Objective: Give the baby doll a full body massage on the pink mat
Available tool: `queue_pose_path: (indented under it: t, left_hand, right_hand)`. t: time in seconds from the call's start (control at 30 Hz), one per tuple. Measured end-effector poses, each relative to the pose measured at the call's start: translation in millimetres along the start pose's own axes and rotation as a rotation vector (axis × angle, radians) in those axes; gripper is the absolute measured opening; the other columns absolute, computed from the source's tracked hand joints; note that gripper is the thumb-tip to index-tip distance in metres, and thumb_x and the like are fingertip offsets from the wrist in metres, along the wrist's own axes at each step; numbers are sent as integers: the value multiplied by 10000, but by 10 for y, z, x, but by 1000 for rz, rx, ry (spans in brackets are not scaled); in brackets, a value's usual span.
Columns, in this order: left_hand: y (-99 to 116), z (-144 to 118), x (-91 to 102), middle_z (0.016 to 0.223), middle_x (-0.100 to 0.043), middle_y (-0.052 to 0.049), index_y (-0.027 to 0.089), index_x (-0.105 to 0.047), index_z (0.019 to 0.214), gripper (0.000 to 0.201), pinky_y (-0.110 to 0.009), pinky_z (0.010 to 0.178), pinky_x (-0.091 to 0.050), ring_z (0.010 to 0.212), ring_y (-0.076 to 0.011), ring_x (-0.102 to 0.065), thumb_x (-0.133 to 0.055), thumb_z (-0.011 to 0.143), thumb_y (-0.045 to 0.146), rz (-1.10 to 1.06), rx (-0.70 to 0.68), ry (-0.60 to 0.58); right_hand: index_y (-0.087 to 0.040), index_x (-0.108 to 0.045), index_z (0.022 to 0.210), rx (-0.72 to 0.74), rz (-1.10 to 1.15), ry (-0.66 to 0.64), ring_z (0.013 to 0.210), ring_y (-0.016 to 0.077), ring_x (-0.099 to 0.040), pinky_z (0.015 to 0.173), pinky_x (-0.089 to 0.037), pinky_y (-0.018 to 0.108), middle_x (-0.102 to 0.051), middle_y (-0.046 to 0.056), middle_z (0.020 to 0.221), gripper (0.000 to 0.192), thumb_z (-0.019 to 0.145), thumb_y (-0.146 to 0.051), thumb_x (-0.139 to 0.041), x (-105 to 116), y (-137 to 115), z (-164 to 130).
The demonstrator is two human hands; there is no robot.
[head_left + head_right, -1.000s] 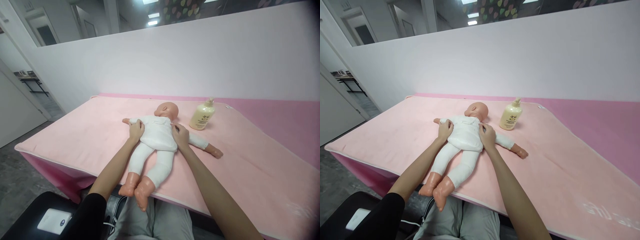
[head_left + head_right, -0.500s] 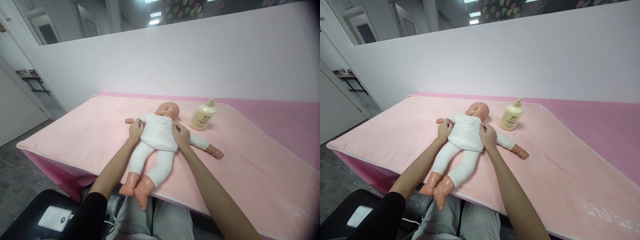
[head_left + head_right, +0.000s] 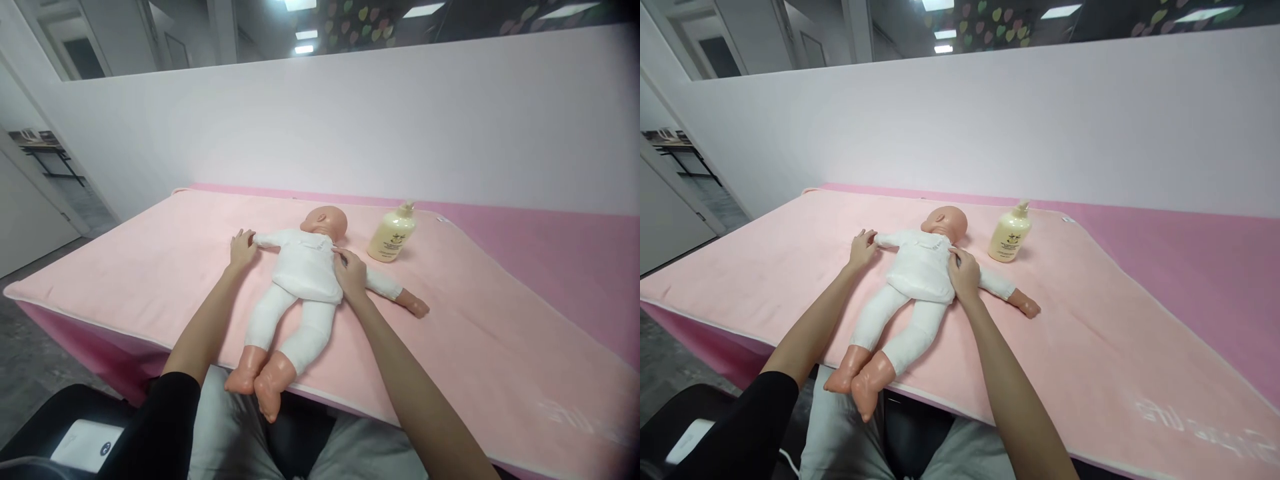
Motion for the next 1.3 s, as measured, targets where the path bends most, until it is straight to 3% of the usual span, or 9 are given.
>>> queue_pose_path:
  t: [0.27,0.4,0.5,0.63,0.77,0.97,1.3]
  left_hand:
    - [14,-4,43,1112,-647,-100,178,-600,1157,367,-425,973,-378,1066,-270,-544,-435,834,232,91,-125,-16]
    - [29,-49,64,1166,-614,-122,178,-578,1204,359,-430,983,-362,1086,-286,-516,-452,884,278,194,-169,-20]
    - [91,-115,113,1086,-608,-138,185,-596,1183,358,-429,940,-385,1039,-306,-513,-474,901,368,274,-179,-24]
    - [143,-175,153,981,-567,-127,170,-602,1161,401,-403,894,-427,985,-286,-539,-509,887,448,201,-162,-38]
    - [112,-162,105,1044,-536,-119,163,-566,1226,456,-343,843,-462,924,-231,-583,-479,901,470,83,-106,-120]
    - [161,-156,76,982,-636,-102,169,-486,1314,506,-361,853,-429,953,-247,-577,-348,946,487,111,-167,-214]
    - [286,-213,172,958,-682,-102,201,-577,1083,399,-331,745,-394,900,-256,-608,-282,965,442,198,-142,-83]
  right_hand:
    - [-167,-708,927,1,-7,5,984,264,-632,923,-465,442,-711,108,1020,330,807,-285,-424,3,-5,0]
    - [-177,-703,935,15,-11,-3,981,251,-627,922,-466,426,-710,99,1019,321,813,-280,-424,-12,0,4]
    - [-176,-700,932,18,-13,-3,986,247,-623,930,-460,425,-708,101,1019,320,814,-271,-418,-25,3,14]
    - [-179,-697,928,24,-13,2,990,248,-622,930,-458,432,-708,100,1023,323,811,-271,-410,-33,3,22]
    - [-179,-696,920,22,-21,-5,979,254,-626,917,-465,438,-710,103,1009,319,808,-281,-414,-35,11,23]
    - [-179,-697,915,28,-20,7,981,253,-631,921,-465,434,-710,104,1009,319,806,-281,-414,-34,13,23]
    - [-185,-696,909,30,-18,7,961,248,-630,909,-467,426,-713,95,994,311,801,-275,-419,-29,10,19]
Point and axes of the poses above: each hand's wrist, its own z-axis towards the middle knuckle, its own x-axis out of the back of the hand, y = z × x, the point moved 3 cm from there along z, towards the middle knuckle
